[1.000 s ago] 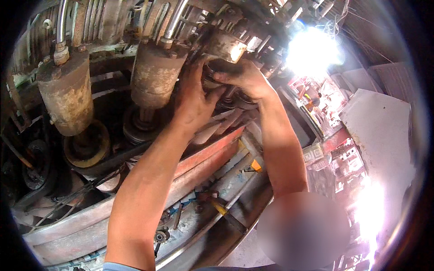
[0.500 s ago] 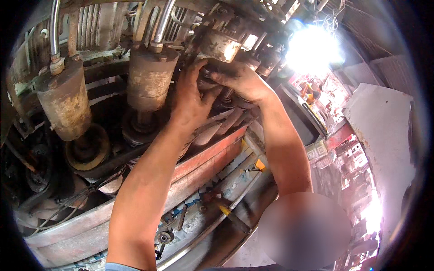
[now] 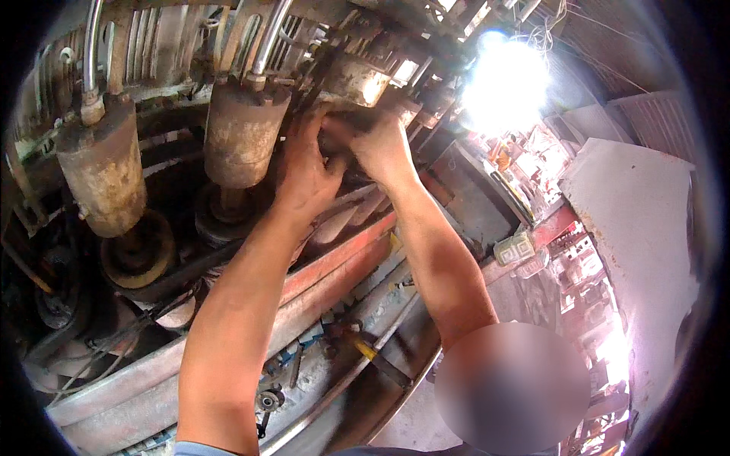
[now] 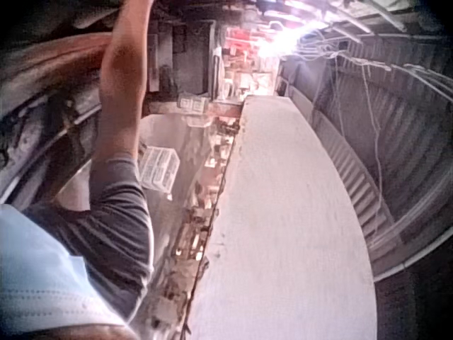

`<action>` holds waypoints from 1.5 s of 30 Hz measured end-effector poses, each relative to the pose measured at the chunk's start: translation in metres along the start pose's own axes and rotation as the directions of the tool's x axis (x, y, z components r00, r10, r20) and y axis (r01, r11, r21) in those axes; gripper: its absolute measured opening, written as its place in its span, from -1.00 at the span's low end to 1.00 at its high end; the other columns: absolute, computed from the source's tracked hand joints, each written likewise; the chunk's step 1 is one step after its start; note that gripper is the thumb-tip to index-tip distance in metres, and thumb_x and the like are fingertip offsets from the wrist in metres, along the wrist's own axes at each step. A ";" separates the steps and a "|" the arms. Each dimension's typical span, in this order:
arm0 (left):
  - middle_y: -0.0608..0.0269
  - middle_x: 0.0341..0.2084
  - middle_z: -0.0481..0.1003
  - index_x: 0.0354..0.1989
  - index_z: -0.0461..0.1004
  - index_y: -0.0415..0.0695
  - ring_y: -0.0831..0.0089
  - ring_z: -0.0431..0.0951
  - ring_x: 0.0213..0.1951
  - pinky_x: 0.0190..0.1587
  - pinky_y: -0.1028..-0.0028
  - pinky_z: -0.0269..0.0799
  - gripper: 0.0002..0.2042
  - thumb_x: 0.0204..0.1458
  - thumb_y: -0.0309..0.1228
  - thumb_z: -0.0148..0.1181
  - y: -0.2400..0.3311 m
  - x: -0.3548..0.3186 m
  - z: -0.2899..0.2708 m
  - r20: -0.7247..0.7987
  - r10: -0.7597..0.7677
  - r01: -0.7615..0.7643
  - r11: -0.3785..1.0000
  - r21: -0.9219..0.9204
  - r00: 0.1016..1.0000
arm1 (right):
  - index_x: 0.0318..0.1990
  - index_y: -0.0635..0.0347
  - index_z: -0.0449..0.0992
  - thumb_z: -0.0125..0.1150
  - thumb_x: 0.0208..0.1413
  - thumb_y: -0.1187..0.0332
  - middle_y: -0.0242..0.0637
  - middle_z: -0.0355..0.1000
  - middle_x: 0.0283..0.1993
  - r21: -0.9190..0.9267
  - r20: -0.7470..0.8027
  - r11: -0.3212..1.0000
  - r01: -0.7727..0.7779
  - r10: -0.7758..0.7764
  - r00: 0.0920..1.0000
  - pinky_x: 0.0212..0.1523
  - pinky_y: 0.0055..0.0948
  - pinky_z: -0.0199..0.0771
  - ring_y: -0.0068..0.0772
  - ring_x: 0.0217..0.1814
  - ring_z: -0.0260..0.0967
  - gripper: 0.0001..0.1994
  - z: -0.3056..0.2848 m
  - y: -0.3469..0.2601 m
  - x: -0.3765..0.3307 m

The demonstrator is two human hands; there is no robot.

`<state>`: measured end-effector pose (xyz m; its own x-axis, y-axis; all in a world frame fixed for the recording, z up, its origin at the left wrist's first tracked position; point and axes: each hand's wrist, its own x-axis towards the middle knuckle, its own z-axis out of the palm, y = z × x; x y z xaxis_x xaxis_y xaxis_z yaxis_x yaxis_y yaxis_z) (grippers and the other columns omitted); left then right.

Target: The person works on a large industrial machine, using a hammer to tap and adjust cylindrical components. They repeatedly remove and reinsert parts, occasionally retrieving a small ring from the floor and using a yellow-handled tool to assist with the assembly.

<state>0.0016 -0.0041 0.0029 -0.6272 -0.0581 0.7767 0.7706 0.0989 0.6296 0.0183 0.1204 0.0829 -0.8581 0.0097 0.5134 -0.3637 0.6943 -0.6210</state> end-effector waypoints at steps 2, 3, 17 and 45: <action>-0.10 0.19 0.39 0.32 0.26 -0.17 0.02 0.39 0.26 0.30 0.17 0.29 -0.29 -0.06 -0.45 0.42 0.001 0.001 -0.001 0.010 0.022 -0.022 0.998 -0.054 1.000 | 0.00 0.27 0.63 0.48 0.07 0.16 -0.17 0.65 -0.11 0.029 0.055 1.000 0.011 -0.013 0.998 0.05 -0.32 0.52 -0.41 -0.07 0.57 -0.57 -0.003 0.000 -0.002; -0.11 0.18 0.39 0.32 0.26 -0.17 0.01 0.39 0.25 0.30 0.16 0.29 -0.29 -0.06 -0.45 0.42 0.001 0.001 -0.002 0.031 0.000 0.002 0.998 -0.066 1.000 | 0.03 0.27 0.61 0.47 0.09 0.16 -0.17 0.64 -0.08 0.061 0.106 0.998 0.005 -0.012 0.994 0.06 -0.32 0.51 -0.41 -0.05 0.56 -0.55 -0.009 0.000 -0.001; -0.08 0.15 0.41 0.28 0.28 -0.18 0.03 0.43 0.19 0.25 0.20 0.34 -0.33 -0.06 -0.47 0.42 -0.004 -0.001 0.001 -0.027 0.075 -0.076 0.996 -0.050 0.997 | -0.02 0.23 0.66 0.44 0.09 0.15 -0.20 0.66 -0.17 -0.135 0.226 0.987 0.081 -0.049 0.973 -0.07 -0.37 0.53 -0.44 -0.16 0.56 -0.60 -0.023 -0.009 0.015; -0.13 0.12 0.42 0.24 0.31 -0.26 0.00 0.44 0.18 0.23 0.18 0.34 -0.33 -0.04 -0.33 0.46 -0.006 -0.002 0.000 -0.052 0.101 -0.102 0.995 -0.006 0.993 | 0.06 0.28 0.60 0.37 0.15 0.13 -0.01 0.62 -0.05 -0.120 0.317 0.985 0.125 -0.081 0.945 0.04 -0.26 0.51 -0.16 -0.05 0.59 -0.56 -0.029 -0.007 0.014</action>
<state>-0.0023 -0.0042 -0.0027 -0.5391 -0.0993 0.8364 0.8311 0.0980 0.5474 0.0193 0.1368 0.1113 -0.8963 -0.2752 0.3477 -0.4217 0.7716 -0.4763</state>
